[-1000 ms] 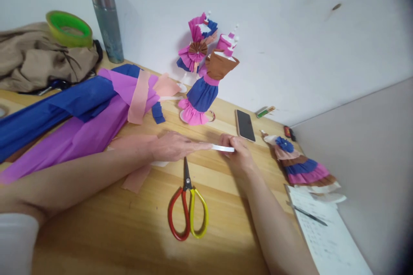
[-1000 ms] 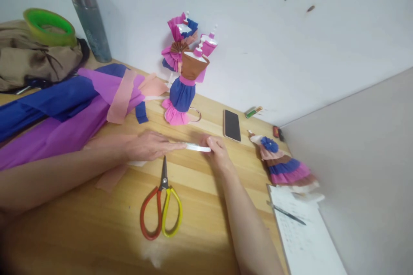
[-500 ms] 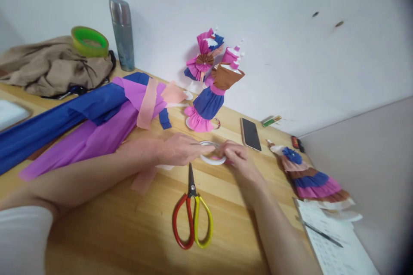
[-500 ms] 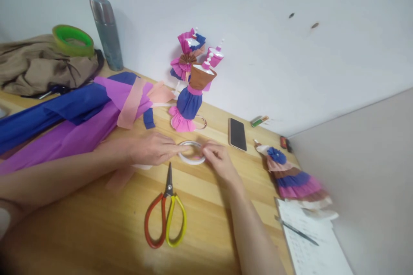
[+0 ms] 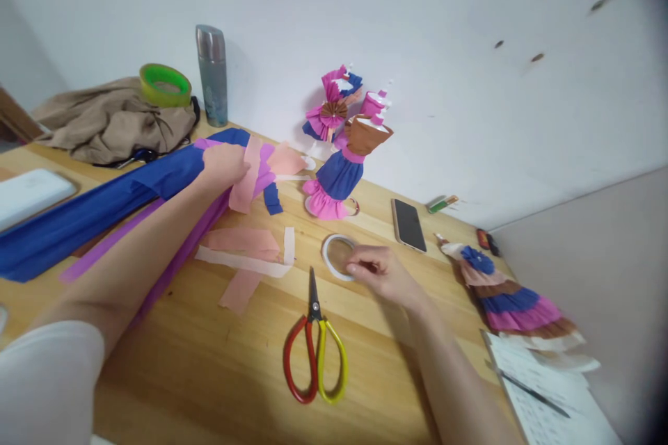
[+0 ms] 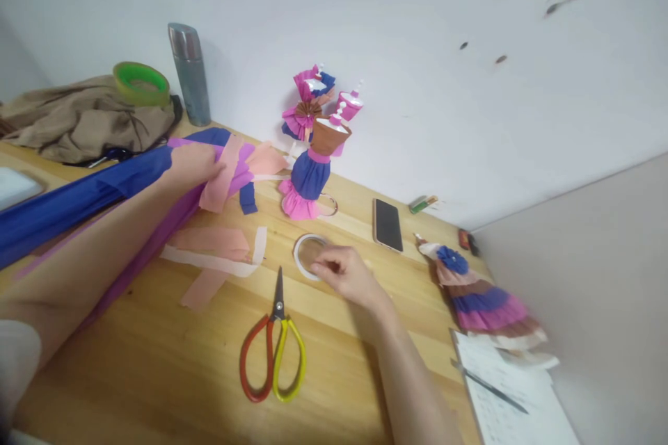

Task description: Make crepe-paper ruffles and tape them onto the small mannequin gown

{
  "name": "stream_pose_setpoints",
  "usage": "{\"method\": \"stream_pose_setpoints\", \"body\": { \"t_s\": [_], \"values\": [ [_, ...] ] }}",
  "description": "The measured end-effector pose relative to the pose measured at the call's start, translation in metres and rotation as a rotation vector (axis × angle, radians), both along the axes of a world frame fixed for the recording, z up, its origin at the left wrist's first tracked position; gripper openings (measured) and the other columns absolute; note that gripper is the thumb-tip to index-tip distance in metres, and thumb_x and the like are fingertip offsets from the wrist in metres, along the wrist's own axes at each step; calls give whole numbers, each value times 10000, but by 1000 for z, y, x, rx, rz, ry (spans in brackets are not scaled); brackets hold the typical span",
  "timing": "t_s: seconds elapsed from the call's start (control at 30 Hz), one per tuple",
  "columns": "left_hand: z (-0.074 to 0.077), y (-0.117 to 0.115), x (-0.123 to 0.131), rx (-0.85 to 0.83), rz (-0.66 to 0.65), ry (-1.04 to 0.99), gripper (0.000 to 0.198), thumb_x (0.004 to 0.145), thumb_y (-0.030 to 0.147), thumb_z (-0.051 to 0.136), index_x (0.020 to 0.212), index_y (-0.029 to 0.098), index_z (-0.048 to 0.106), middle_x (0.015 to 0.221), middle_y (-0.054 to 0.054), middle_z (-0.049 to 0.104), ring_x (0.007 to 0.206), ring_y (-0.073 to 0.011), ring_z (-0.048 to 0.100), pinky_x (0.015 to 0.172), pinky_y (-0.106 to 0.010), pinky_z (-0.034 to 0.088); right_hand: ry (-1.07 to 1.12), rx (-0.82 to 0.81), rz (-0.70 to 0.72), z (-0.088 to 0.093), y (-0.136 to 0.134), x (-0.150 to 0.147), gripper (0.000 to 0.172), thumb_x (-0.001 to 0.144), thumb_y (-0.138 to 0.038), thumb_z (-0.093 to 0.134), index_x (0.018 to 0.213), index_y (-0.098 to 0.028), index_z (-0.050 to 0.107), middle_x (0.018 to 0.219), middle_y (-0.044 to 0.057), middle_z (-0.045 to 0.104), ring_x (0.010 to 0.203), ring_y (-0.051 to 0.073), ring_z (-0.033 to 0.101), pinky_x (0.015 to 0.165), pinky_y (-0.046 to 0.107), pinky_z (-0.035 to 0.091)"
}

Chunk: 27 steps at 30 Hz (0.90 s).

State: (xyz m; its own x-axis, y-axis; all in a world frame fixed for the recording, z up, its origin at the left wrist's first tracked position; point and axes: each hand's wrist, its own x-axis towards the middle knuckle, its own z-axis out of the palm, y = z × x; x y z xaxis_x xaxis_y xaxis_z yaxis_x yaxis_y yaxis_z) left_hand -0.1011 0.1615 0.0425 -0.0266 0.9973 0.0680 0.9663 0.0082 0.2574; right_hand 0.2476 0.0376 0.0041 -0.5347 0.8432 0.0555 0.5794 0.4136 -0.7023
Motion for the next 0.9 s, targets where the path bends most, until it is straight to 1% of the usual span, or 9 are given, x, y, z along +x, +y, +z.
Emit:
{"method": "stream_pose_setpoints", "body": {
  "t_s": [0.03, 0.13, 0.3, 0.37, 0.43, 0.53, 0.63, 0.77, 0.9],
  "values": [
    [-4, 3, -5, -38, 55, 14, 345, 948, 367, 615, 1215, 148, 615, 1222, -110, 634, 1084, -248, 631, 927, -468, 543, -24, 7, 36, 0, -2, -5, 469, 929, -499, 546, 618, -153, 605, 606, 16, 541, 563, 118, 422, 541, 254, 321],
    [-15, 9, -10, -96, 101, -9, 368, 950, 372, 619, 1244, 151, 601, 1255, -104, 622, 1097, -241, 630, 937, -473, 548, -89, 22, 110, 0, -6, -16, 459, 940, -456, 547, 588, -161, 568, 561, -9, 480, 551, 108, 375, 548, 254, 296],
    [-14, 17, -15, -31, 105, -178, 248, 829, 206, 689, 1072, 161, 694, 1165, -117, 685, 1125, -305, 630, 940, -422, 509, -67, 20, 106, -3, -5, -16, 454, 936, -485, 554, 625, -160, 615, 582, 8, 537, 558, 117, 409, 561, 259, 318],
    [-6, 19, -21, 42, 128, -270, 238, 747, 138, 685, 983, 153, 715, 1107, -126, 707, 1108, -329, 632, 922, -395, 489, -43, 8, 96, -4, -3, -14, 447, 922, -498, 572, 636, -160, 634, 586, 12, 553, 560, 121, 426, 565, 260, 333],
    [4, 19, -27, 119, 162, -375, 194, 699, 115, 680, 889, 141, 708, 979, -112, 716, 1015, -306, 646, 873, -370, 484, -26, -1, 90, -6, -2, -13, 430, 908, -497, 592, 647, -159, 649, 579, 11, 557, 561, 125, 434, 562, 259, 342],
    [21, 15, -32, 239, 214, -575, 99, 691, 103, 663, 780, 143, 648, 758, -41, 644, 804, -209, 608, 757, -312, 470, -11, -8, 99, -8, -1, -13, 410, 908, -471, 593, 652, -155, 649, 583, 14, 562, 565, 126, 443, 558, 257, 349],
    [40, 5, -33, 322, 235, -809, 89, 722, 79, 626, 742, 150, 577, 621, 27, 525, 649, -125, 490, 664, -266, 430, 10, -12, 115, -11, -1, -12, 401, 920, -443, 574, 653, -149, 639, 611, 20, 570, 574, 124, 460, 562, 256, 357],
    [64, -11, -33, 287, 197, -1129, 166, 761, 28, 598, 689, 154, 518, 532, 55, 468, 558, -87, 409, 584, -241, 389, 14, -10, 115, -11, -2, -13, 433, 923, -484, 565, 671, -142, 651, 617, 25, 579, 575, 125, 469, 562, 255, 365],
    [82, -26, -28, 215, 130, -1411, 203, 819, -11, 536, 700, 153, 532, 606, 20, 577, 628, -97, 538, 642, -243, 487, 36, -19, 138, -2, -5, -16, 476, 929, -548, 553, 703, -147, 674, 636, 42, 618, 594, 137, 512, 576, 260, 392]
  ]
}}
